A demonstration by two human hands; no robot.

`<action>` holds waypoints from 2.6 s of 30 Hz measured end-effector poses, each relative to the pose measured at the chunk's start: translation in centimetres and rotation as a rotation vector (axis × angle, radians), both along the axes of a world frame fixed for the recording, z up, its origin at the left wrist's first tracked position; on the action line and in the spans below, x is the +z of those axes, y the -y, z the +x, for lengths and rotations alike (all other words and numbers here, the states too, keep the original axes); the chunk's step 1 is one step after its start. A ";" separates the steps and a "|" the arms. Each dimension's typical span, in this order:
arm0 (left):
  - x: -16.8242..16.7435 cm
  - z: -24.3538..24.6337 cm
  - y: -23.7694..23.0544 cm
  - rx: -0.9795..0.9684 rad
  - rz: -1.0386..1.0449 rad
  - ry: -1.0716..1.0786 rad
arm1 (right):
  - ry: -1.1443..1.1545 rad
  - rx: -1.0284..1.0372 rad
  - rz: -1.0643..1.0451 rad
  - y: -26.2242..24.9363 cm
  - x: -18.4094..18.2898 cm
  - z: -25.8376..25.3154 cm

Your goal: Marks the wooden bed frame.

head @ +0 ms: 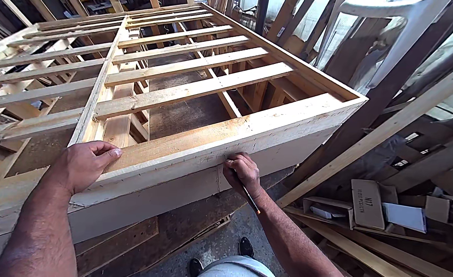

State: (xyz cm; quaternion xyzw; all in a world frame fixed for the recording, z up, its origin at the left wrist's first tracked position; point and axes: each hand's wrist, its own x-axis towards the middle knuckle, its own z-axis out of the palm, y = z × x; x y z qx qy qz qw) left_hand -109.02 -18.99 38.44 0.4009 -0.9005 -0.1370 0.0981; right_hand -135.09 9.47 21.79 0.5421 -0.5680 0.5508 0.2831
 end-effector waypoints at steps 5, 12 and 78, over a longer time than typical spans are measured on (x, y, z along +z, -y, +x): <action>-0.8 0.4 0.5 -0.012 -0.014 -0.023 | 0.097 -0.059 -0.060 -0.5 -0.4 -0.6; -0.4 0.1 0.4 -0.001 -0.007 -0.011 | 0.114 -0.076 -0.123 -0.3 -0.4 -1.5; -1.2 0.5 1.1 0.004 -0.023 -0.019 | 0.035 -0.099 -0.014 -3.4 0.4 -4.5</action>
